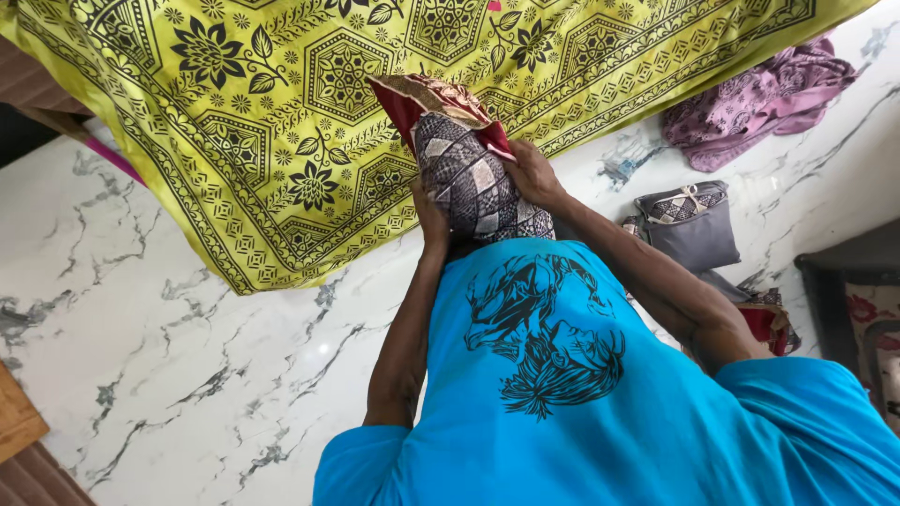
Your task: The person puts red and patterned pillowcases onto square pillows by hand and arranges them on a bed.
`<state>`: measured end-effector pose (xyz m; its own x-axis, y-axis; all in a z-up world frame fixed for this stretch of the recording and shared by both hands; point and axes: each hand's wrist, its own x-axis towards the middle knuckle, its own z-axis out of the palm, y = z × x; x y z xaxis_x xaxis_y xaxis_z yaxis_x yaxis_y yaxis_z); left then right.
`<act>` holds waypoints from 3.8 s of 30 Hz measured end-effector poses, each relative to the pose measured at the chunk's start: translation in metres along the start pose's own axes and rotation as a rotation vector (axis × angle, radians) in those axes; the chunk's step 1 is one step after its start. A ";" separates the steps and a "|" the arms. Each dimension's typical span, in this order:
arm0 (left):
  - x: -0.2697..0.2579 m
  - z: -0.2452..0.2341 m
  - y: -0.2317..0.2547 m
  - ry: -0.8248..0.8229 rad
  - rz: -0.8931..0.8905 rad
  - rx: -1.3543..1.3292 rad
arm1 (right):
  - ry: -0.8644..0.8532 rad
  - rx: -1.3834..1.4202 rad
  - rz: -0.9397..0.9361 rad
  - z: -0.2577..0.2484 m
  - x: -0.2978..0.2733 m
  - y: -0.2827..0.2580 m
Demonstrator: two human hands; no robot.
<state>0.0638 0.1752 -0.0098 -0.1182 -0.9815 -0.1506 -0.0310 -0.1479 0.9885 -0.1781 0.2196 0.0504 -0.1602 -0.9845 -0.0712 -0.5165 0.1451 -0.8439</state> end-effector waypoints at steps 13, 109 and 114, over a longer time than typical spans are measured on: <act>0.113 0.115 0.279 -0.240 0.309 0.123 | 0.267 0.376 0.547 -0.173 0.041 0.072; -0.101 0.152 0.194 -0.218 -0.132 -0.300 | -0.433 -0.556 -0.328 -0.171 -0.019 -0.044; -0.099 0.115 0.197 0.062 0.034 -0.145 | -0.566 -0.716 -0.365 -0.132 -0.026 -0.035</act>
<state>-0.0450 0.2578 0.1982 -0.0554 -0.9912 -0.1201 0.1158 -0.1259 0.9853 -0.2668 0.2530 0.1516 0.4407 -0.8554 -0.2721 -0.8720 -0.3360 -0.3560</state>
